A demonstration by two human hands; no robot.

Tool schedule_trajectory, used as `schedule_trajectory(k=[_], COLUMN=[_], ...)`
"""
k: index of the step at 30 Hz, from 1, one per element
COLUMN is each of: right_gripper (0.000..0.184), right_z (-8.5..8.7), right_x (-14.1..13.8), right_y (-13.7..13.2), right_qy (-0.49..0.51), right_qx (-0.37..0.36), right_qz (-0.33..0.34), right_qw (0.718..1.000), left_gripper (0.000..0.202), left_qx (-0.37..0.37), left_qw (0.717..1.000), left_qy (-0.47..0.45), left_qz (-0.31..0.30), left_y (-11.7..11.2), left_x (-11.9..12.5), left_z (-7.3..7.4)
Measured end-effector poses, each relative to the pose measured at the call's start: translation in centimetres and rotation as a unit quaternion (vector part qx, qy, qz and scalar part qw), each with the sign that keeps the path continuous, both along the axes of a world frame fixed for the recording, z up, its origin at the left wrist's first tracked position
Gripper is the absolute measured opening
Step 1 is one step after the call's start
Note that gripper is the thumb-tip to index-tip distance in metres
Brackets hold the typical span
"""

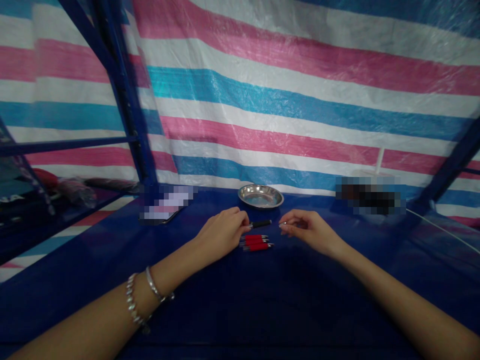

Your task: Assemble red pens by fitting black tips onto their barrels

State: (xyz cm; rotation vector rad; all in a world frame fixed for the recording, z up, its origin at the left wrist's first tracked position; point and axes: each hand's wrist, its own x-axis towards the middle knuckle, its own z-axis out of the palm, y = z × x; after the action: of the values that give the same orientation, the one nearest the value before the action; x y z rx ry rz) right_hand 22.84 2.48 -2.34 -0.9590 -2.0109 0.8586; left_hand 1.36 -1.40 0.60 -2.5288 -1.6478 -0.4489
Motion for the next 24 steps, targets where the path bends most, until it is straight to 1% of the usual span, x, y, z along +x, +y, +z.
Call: schedule_trajectory(k=[4, 10, 13, 19, 24], right_gripper=[0.021, 0.023, 0.024, 0.024, 0.026], right_z=[0.3, 0.5, 0.4, 0.4, 0.3], right_x=[-0.3, -0.5, -0.5, -0.4, -0.4], right_y=[-0.6, -1.2, -1.2, -0.9, -0.9], right_qy=[0.05, 0.081, 0.091, 0.121, 0.109], right_qx=[-0.05, -0.085, -0.085, -0.059, -0.063], right_qz=[0.023, 0.047, 0.043, 0.028, 0.038], right_qw=[0.997, 0.992, 0.991, 0.99, 0.991], left_gripper=[0.016, 0.017, 0.018, 0.015, 0.016], left_qx=[0.004, 0.014, 0.014, -0.001, 0.01], left_qw=[0.999, 0.998, 0.998, 0.999, 0.999], left_qy=[-0.019, -0.032, -0.035, -0.034, -0.033], left_qz=[-0.03, -0.049, -0.048, -0.038, -0.042], left_y=[-0.4, -0.5, -0.5, -0.7, -0.6], left_x=[0.5, 0.5, 0.6, 0.8, 0.8], left_z=[0.1, -0.2, -0.2, 0.1, -0.1])
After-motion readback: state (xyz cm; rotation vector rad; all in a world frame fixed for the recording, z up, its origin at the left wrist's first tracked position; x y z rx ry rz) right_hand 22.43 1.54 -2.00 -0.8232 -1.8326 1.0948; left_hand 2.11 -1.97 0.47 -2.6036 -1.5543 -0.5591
